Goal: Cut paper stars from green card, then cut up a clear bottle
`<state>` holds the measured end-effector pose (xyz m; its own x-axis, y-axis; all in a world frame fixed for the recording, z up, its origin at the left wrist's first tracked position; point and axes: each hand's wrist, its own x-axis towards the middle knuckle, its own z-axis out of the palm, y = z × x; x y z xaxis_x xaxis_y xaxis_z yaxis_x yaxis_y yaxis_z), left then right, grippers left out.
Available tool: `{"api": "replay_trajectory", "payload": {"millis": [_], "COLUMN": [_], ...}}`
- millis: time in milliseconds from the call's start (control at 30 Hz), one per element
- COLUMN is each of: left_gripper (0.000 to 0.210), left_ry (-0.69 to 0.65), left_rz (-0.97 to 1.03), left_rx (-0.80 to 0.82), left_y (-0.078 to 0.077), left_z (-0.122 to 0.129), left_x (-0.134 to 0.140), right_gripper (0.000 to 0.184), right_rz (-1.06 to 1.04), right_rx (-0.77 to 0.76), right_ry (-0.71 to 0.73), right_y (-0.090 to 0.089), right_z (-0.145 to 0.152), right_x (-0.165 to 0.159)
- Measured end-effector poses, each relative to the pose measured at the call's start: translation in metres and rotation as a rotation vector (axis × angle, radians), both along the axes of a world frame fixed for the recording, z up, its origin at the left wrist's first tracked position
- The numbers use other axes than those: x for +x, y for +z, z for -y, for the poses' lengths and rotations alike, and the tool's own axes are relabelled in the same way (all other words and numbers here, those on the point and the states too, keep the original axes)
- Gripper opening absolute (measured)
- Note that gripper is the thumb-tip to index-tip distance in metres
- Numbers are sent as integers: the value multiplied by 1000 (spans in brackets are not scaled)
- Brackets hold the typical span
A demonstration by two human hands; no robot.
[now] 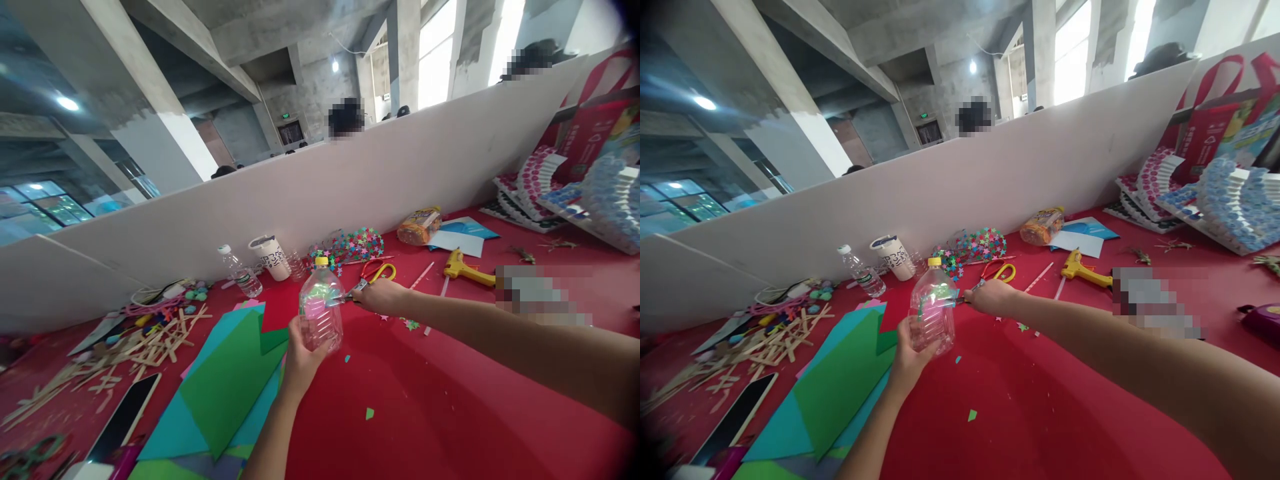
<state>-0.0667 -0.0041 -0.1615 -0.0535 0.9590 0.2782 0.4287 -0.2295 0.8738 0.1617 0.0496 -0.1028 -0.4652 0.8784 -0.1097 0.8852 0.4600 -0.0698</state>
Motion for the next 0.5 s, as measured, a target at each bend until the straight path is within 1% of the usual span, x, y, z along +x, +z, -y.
{"api": "replay_trajectory", "payload": {"millis": [100, 233, 333, 433, 500], "left_gripper": [67, 63, 59, 63, 65], "left_ry": [-76, -158, -177, -171, -186], "left_rz": [80, 220, 237, 234, 209], "left_rx": [-61, -81, -76, -90, -118], "left_y": [2, 3, 4, 7, 8], "left_z": [0, -2, -4, -3, -1], "left_x": [-5, -11, -11, -11, -12], "right_gripper": [29, 30, 29, 29, 29], "right_rz": [-24, -45, -38, -27, -24], "right_rx": [21, 37, 39, 43, 40], "right_ry": [19, 22, -29, -94, -108], "right_y": [-5, -13, -15, -14, -13], "right_z": [1, 5, 9, 18, 25], "right_x": [3, 4, -1, -13, -20]}}
